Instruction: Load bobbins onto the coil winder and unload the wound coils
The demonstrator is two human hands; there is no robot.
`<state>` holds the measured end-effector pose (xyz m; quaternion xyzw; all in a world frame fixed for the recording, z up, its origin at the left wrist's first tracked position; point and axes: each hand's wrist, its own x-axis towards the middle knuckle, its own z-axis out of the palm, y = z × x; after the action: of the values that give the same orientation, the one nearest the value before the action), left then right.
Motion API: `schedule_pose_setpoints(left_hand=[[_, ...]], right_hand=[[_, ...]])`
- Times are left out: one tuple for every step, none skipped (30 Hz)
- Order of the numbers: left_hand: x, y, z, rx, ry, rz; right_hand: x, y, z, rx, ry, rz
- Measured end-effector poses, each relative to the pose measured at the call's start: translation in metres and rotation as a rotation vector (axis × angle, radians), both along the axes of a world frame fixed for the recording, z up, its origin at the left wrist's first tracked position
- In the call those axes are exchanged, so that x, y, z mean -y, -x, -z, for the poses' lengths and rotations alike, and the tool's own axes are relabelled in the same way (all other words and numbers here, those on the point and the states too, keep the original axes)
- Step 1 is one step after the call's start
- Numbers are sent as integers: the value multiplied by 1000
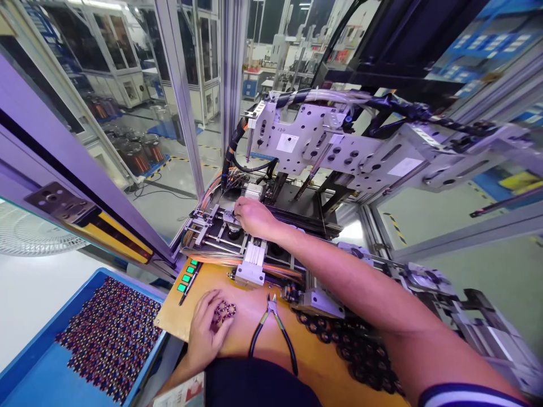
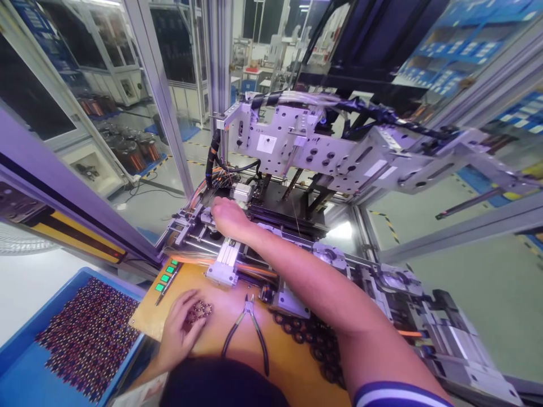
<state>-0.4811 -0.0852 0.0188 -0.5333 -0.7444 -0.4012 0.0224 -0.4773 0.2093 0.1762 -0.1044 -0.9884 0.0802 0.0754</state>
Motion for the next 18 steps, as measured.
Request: schedule_pose_setpoints(left_hand=[[0,0,0,-1,-3,-2],[0,0,0,-2,-5,-5],[0,0,0,-3,-7,-8],[0,0,0,-4,-8,-11],[-1,0,0,-5,-8,-14],[-1,0,0,-8,-10,-17],[-2,0,0,-13,-12,-20],[-2,-1,0,-21,-15,-23],[-2,-2,-1,-32,-20,-25],[-1,-3,-2,-46,-27,-28],[0,-3,-3,-61,-34,-32],[1,-3,-5,-78,-42,-39],[2,-2,-8,-96,-52,-50],[2,1,-12,-116,-64,-64],[1,5,-17,-138,-75,-78],[-3,12,-24,-164,-85,-89],[-9,21,-33,-192,-92,-93],[-18,31,-44,-223,-93,-92]], right_hand=[[2,-4,-1,-1,-14,1],[5,-8,-1,-3,-28,-3],[7,-13,-2,-5,-41,-12],[10,-18,-1,-7,-50,-27],[11,-22,0,-10,-54,-44],[12,-24,1,-13,-53,-62],[12,-26,3,-20,-49,-78],[12,-26,4,-32,-42,-90],[12,-27,4,-51,-36,-98],[11,-28,4,-79,-30,-101],[12,-31,2,-118,-26,-97],[14,-37,0,-169,-25,-87],[18,-46,-3,-229,-25,-72],[25,-59,-5,-295,-26,-55],[34,-75,-7,-359,-28,-39],[45,-92,-8,-417,-31,-29],[59,-111,-7,-468,-30,-29],[73,-131,-5,-510,-25,-38]])
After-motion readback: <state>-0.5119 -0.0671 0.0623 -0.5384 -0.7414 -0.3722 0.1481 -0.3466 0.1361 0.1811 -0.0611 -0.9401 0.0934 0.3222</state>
